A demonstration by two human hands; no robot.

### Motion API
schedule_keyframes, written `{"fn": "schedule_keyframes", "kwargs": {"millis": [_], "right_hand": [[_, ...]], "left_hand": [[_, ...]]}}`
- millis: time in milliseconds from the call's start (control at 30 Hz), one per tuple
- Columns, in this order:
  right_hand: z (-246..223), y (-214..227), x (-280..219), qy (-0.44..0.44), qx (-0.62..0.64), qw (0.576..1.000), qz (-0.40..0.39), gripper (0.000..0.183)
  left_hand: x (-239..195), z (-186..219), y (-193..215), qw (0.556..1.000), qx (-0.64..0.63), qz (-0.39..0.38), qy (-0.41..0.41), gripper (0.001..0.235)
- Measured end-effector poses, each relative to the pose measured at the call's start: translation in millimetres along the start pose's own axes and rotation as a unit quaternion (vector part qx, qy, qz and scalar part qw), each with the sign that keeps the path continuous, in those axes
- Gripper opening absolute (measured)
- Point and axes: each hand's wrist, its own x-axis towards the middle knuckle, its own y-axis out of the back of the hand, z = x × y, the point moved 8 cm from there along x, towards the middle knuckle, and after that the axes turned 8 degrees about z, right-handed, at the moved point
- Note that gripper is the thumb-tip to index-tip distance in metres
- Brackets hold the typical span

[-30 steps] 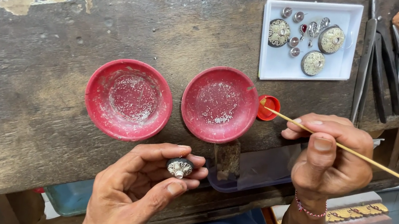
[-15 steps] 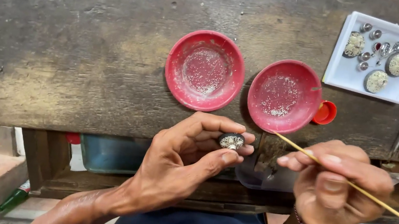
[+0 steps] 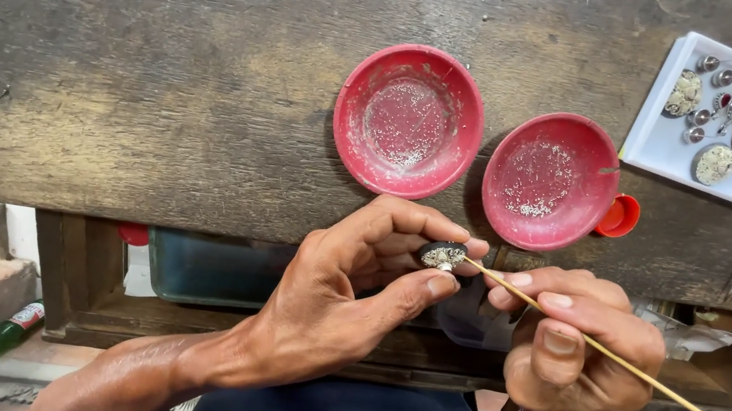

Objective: The person uses a wooden stick to apply glitter from a red bowl onto a small round jewelry piece held in the left hand. The person repeatedly dips the stick into the bowl and carefully places glitter onto the surface of the piece.

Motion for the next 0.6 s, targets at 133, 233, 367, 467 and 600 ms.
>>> {"fn": "schedule_keyframes", "kwargs": {"millis": [133, 233, 367, 467, 600], "right_hand": [[1.4, -0.4, -1.1, 0.008, 0.007, 1.0, 0.0, 0.017], [2.3, -0.1, -2.1, 0.013, -0.006, 1.0, -0.002, 0.015], [2.1, 0.7, -3.1, 0.028, -0.006, 1.0, -0.001, 0.015], [2.6, 1.3, -3.7, 0.034, -0.008, 0.999, -0.003, 0.015], [1.9, 0.9, -4.1, 0.036, -0.018, 0.999, 0.001, 0.016]], "left_hand": [[0.5, 0.6, 0.2, 1.0, -0.001, 0.0, 0.009, 0.027], [1.3, 2.3, 0.6, 1.0, 0.009, 0.0, 0.005, 0.027], [1.5, 2.9, 0.5, 1.0, 0.017, 0.001, -0.001, 0.026], [1.7, 1.9, 0.1, 1.0, 0.016, 0.002, -0.002, 0.026], [1.5, 0.3, -0.1, 1.0, 0.013, 0.0, -0.002, 0.026]]}}
